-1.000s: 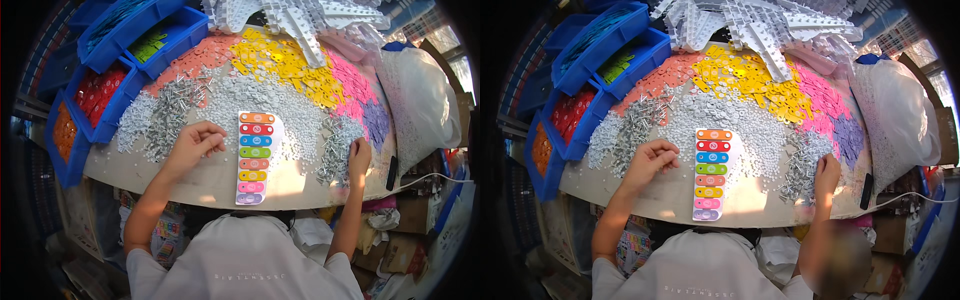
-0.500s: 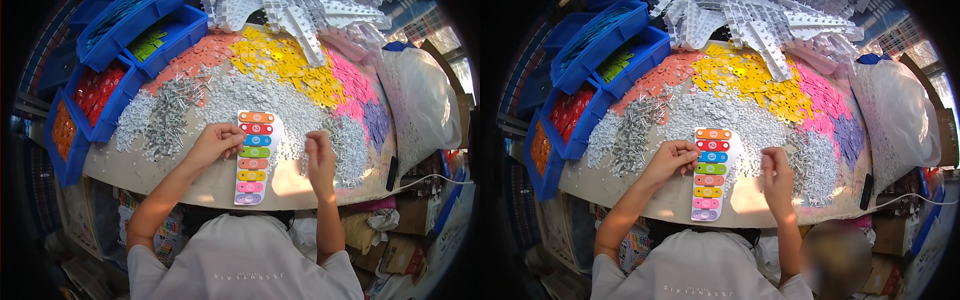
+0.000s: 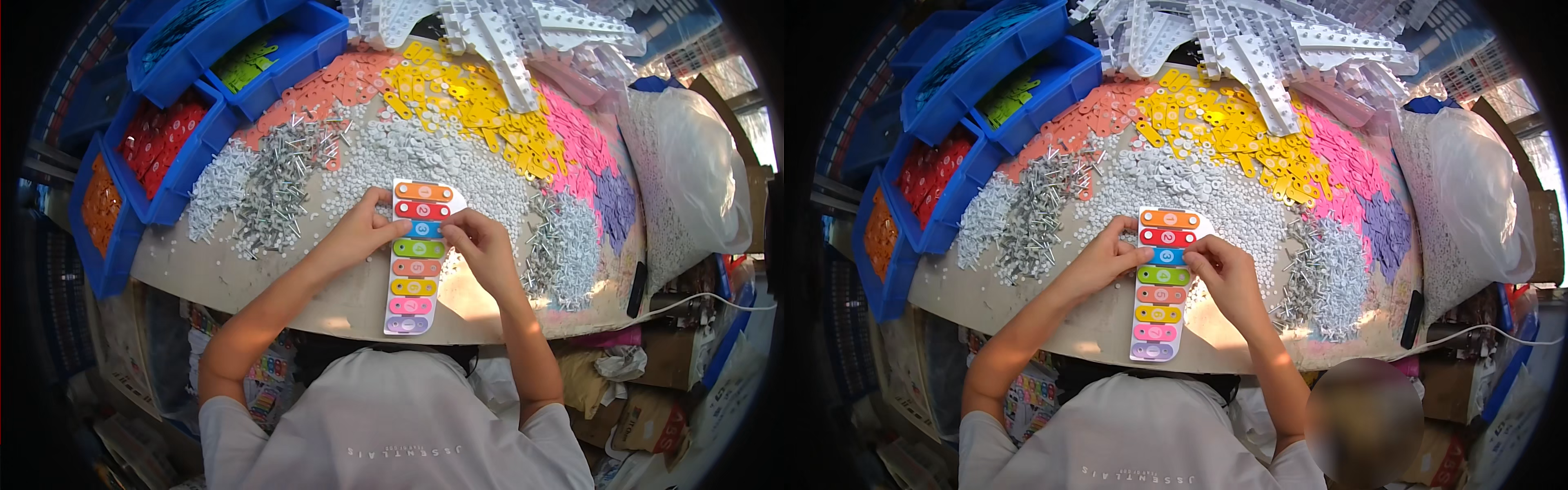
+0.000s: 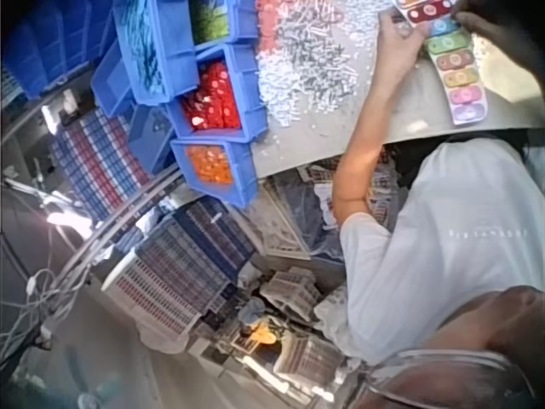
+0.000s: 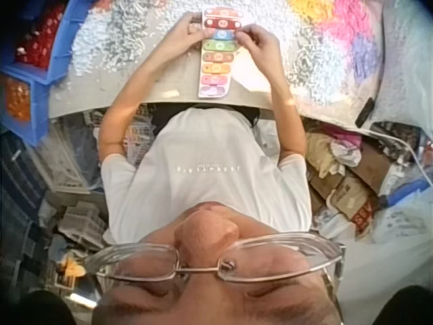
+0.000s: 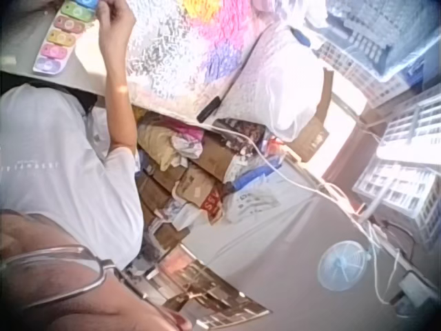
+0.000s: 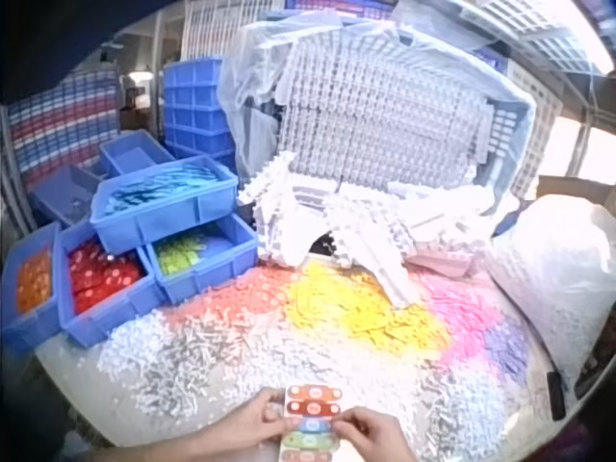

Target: Assembling a toy xylophone by attaching colored bars and white components to a plastic base.

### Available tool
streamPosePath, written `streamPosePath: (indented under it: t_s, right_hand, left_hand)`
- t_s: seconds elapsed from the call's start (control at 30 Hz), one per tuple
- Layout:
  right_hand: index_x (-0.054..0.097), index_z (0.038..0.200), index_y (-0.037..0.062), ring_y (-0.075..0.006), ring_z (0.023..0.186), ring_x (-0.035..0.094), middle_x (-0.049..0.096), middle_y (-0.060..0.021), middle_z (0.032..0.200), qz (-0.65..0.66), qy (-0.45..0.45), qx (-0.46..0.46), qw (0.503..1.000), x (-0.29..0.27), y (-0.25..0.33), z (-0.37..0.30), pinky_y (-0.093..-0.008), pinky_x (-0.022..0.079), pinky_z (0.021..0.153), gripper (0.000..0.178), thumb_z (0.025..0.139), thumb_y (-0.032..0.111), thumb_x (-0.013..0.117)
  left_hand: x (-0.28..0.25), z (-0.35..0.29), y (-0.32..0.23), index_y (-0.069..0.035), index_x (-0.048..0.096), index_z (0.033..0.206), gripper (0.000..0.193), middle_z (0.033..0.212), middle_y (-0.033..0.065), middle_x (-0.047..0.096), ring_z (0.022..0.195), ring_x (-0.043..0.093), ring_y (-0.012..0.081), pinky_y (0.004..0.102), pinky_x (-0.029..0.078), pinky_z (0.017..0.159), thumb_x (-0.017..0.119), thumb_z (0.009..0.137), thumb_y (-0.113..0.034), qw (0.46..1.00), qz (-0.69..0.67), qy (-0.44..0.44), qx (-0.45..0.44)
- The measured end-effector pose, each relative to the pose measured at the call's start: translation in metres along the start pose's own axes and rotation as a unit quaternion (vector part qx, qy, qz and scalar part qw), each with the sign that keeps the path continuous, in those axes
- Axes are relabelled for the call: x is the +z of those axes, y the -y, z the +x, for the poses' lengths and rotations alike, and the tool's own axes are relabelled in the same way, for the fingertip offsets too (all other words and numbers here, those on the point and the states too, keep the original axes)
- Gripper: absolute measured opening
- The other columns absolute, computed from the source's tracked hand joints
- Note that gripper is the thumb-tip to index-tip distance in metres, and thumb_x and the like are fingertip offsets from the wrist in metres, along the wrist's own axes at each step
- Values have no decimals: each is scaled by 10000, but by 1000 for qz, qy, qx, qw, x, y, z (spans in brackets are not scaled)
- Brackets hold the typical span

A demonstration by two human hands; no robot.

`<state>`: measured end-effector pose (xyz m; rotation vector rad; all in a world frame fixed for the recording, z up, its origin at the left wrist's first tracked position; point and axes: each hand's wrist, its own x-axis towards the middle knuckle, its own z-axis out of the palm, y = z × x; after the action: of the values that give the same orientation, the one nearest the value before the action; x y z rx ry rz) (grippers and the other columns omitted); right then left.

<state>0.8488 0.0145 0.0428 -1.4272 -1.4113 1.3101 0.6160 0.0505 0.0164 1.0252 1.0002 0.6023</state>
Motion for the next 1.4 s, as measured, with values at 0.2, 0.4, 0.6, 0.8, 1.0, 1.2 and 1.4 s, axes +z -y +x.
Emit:
streamPosePath:
  t_s: [0.2, 0.4, 0.6, 0.8, 1.0, 1.2, 1.4]
  right_hand:
    - [512, 1155, 41, -93, 541, 569, 592, -60, 605, -249, -26, 66, 966, -7, 25, 13, -278, 412, 476, 489, 862, 277, 825]
    - [340, 1425, 29, -127, 623, 632, 664, -78, 808, -65, 75, 162, 982, -10, 12, 20, -255, 474, 484, 712, 917, 270, 778]
    - [320, 1404, -33, -125, 660, 648, 672, -114, 900, -24, 46, 115, 992, -4, -1, 18, -266, 518, 506, 653, 952, 191, 736]
    - [364, 1412, -5, -119, 597, 605, 661, -108, 825, -82, 43, 125, 988, -5, 12, 17, -279, 480, 489, 628, 943, 172, 741]
    - [633, 1154, 35, -86, 592, 398, 434, 9, 618, -325, -271, -54, 904, -59, 21, -27, -294, 326, 540, 196, 977, 115, 661]
    - [662, 1201, 35, -352, 1028, 587, 637, -153, 1075, -616, -331, -76, 711, -170, -43, -86, -436, 454, 934, 255, 953, 90, 635]
    - [673, 1167, 27, -366, 1045, 591, 643, -167, 1108, -564, -316, -55, 761, -181, -81, -91, -447, 468, 928, 228, 953, 85, 622]
  left_hand:
    - [-12, 9, 8, 23, 385, 1334, 570, 795, 49, 665, 688, 607, 78, 241, 452, 556, 722, 947, -224, 998, 33, 9, 54]
    - [-11, 20, -1, -2, 343, 1393, 665, 877, 48, 648, 721, 586, 61, 221, 433, 572, 731, 955, -318, 993, 23, 115, 19]
    - [-7, 15, -1, 17, 332, 1397, 626, 846, 14, 611, 680, 532, 38, 210, 414, 555, 704, 980, -266, 992, 37, 99, 64]
    - [-11, 15, 2, 48, 319, 1436, 658, 790, 0, 620, 681, 538, 37, 226, 414, 549, 697, 981, -239, 989, 112, 73, 65]
    - [-73, -19, -26, -20, 715, 1006, 211, 787, 50, 657, 707, 556, 83, 298, 474, 637, 651, 985, -220, 935, 177, -193, 239]
    - [-177, -46, -35, -64, 743, 954, 144, 919, 71, 650, 926, 615, 289, 388, 470, 798, 759, 851, -163, 673, 554, -397, 288]
    - [-184, -37, -19, -81, 745, 891, 135, 945, 59, 602, 972, 569, 255, 387, 413, 869, 805, 778, -125, 656, 591, -390, 259]
